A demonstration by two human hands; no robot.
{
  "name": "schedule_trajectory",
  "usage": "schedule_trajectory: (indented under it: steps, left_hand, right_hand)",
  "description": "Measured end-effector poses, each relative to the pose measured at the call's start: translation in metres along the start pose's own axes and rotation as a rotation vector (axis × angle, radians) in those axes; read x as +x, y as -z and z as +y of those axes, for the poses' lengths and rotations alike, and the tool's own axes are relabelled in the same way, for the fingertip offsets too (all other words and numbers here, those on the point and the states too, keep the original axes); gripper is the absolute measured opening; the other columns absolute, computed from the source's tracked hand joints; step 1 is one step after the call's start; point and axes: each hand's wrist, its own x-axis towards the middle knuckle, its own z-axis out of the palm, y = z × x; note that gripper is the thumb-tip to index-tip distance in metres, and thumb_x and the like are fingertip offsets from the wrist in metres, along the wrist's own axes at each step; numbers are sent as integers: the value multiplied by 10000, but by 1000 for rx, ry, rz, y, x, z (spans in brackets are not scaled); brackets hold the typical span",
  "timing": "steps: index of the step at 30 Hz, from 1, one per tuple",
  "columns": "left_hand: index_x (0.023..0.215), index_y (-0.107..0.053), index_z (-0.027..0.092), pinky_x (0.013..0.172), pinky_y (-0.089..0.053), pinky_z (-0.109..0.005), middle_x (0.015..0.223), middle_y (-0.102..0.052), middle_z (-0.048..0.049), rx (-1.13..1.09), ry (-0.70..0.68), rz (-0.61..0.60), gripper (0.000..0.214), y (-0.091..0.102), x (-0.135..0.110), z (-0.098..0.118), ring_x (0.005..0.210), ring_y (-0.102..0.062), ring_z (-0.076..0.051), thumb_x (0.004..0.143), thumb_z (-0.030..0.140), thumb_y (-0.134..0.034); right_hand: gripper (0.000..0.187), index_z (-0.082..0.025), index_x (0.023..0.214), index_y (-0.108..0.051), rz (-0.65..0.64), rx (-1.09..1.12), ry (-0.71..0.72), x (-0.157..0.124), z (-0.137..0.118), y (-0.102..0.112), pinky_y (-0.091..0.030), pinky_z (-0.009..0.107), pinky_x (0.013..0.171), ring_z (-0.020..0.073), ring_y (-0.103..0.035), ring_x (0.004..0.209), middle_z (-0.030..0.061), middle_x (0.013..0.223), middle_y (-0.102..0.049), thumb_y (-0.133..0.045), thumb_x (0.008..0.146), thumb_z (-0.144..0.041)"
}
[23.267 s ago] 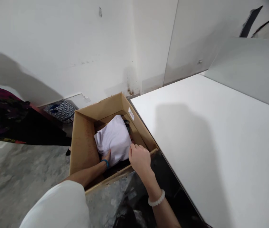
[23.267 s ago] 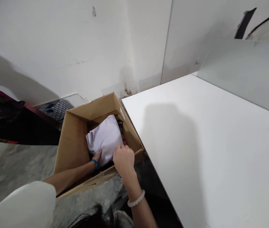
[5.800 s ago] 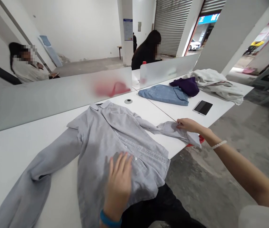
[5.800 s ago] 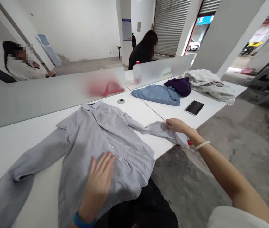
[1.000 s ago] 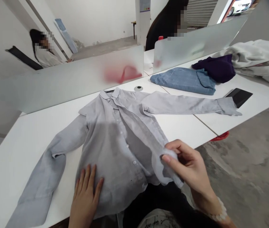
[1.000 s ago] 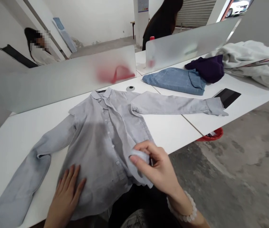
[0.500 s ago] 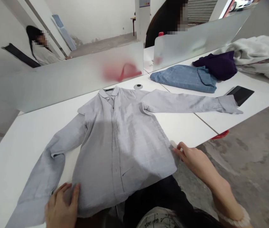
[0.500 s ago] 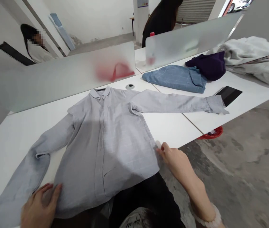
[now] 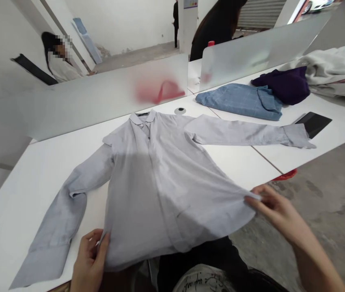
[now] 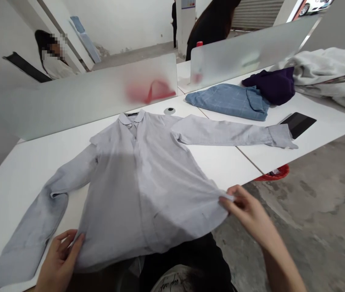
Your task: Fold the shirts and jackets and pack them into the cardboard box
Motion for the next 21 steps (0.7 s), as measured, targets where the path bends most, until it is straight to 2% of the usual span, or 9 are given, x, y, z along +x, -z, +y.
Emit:
schedule_trajectory:
  steps: [2, 4, 6, 10, 13, 15, 17, 19, 21]
  left_hand:
    - [979, -543, 226, 664, -509, -313, 889, -667, -55, 97, 28, -88, 629, 8, -1, -4, 889, -646, -263, 582, 710, -591]
    - [981, -556, 226, 640, -520, -338, 924, -674, -73, 183, 15, -136, 589, 13, 2, -3, 842, -652, -265, 640, 704, -529]
    - [969, -565, 221, 684, -533, -385, 1025, -664, -102, 282, -95, -73, 534, 15, 11, 6, 882, -645, -281, 710, 675, -453]
    - [1101, -553, 161, 993, -421, -477, 1225, -592, -164, 462, -467, 66, 515, 8, 54, 39, 1183, -523, -308, 843, 547, -329]
    - [1264, -471, 73, 1100, -262, -524, 1411, -425, -217, 577, -551, -14, 596, -1, 98, 48, 1358, -322, -331, 891, 480, -245]
    - [1317, -430, 56, 1087, -238, -576, 1452, -363, -223, 672, -481, -106, 630, 0, 127, 36, 1374, -261, -369, 894, 471, -214]
    - [1323, -424, 37, 1059, -252, -612, 1441, -366, -246, 748, -406, -128, 659, 11, 151, 13, 1356, -269, -405, 888, 478, -199]
    - [1285, -464, 29, 1025, -286, -636, 1410, -398, -271, 791, -356, -73, 682, 30, 170, -10, 1323, -318, -433, 879, 513, -205]
    - [1154, -568, 87, 946, -372, -653, 1263, -550, -262, 784, -351, -30, 645, 51, 184, -21, 1221, -459, -451, 859, 567, -254]
  right_hand:
    - [286, -225, 782, -464, 114, 28, 16, 1, 2, 23, -376, 228, 516, 136, -473, 613, 0, 695, -525, -622, 773, -463]
    - [282, -228, 733, -452, 133, 32, 40, 1, 2, 36, -404, 242, 558, 153, -492, 684, 27, 767, -534, -634, 774, -439]
    - [294, -232, 701, -432, 92, 20, 37, 1, 2, 38, -385, 249, 527, 149, -456, 640, 16, 710, -487, -632, 781, -432]
    - [360, -239, 677, -352, 96, 59, -1, 3, 4, 28, -314, 250, 456, 121, -334, 530, -34, 609, -353, -626, 781, -447]
    - [398, -241, 690, -308, 141, 89, -46, 5, 9, 26, -277, 230, 427, 103, -299, 498, -54, 595, -324, -623, 776, -468]
    - [420, -245, 690, -287, 149, 52, -88, 4, 19, 31, -238, 222, 394, 95, -266, 459, -70, 561, -286, -614, 774, -495]
    - [416, -250, 679, -290, 124, -74, -92, 3, 34, 40, -247, 229, 381, 102, -282, 435, -70, 532, -295, -599, 781, -509]
    - [361, -251, 685, -365, 121, -279, -34, 2, 48, 49, -324, 250, 401, 128, -383, 447, -43, 541, -404, -574, 784, -529]
    - [330, -237, 765, -499, 180, -485, 96, 4, 51, 52, -456, 310, 529, 195, -555, 598, 31, 685, -572, -549, 779, -562]
